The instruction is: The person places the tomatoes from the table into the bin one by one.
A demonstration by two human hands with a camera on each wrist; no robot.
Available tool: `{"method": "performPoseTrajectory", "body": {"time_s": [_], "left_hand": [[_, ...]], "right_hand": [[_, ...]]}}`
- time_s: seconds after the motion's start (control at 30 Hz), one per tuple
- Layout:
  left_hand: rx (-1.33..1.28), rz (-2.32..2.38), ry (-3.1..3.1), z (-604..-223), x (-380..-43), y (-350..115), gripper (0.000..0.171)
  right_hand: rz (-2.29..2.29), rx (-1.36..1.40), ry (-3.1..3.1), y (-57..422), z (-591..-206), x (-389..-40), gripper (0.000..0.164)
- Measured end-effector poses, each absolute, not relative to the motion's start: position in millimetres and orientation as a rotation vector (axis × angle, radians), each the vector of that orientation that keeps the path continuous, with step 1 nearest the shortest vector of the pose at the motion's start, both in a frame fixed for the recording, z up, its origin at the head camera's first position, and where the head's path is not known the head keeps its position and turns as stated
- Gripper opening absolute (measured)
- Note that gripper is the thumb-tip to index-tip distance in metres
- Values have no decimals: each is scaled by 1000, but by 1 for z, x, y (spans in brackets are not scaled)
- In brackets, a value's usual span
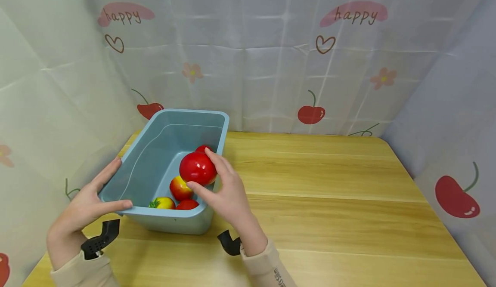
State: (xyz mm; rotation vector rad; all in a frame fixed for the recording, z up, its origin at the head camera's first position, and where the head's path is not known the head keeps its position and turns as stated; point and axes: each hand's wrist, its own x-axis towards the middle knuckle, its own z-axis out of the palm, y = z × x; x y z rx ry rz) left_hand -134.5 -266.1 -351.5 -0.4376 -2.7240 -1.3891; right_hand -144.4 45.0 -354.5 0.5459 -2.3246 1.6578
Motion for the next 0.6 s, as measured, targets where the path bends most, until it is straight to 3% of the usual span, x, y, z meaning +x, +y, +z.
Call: {"method": "performPoseTrajectory", "body": {"time_s": [0.6], "left_hand": [[-440,-1409,-2719,-352,-134,-267,103]], "right_hand": [[1563,590,-2331,45,-355,-145,67]]}}
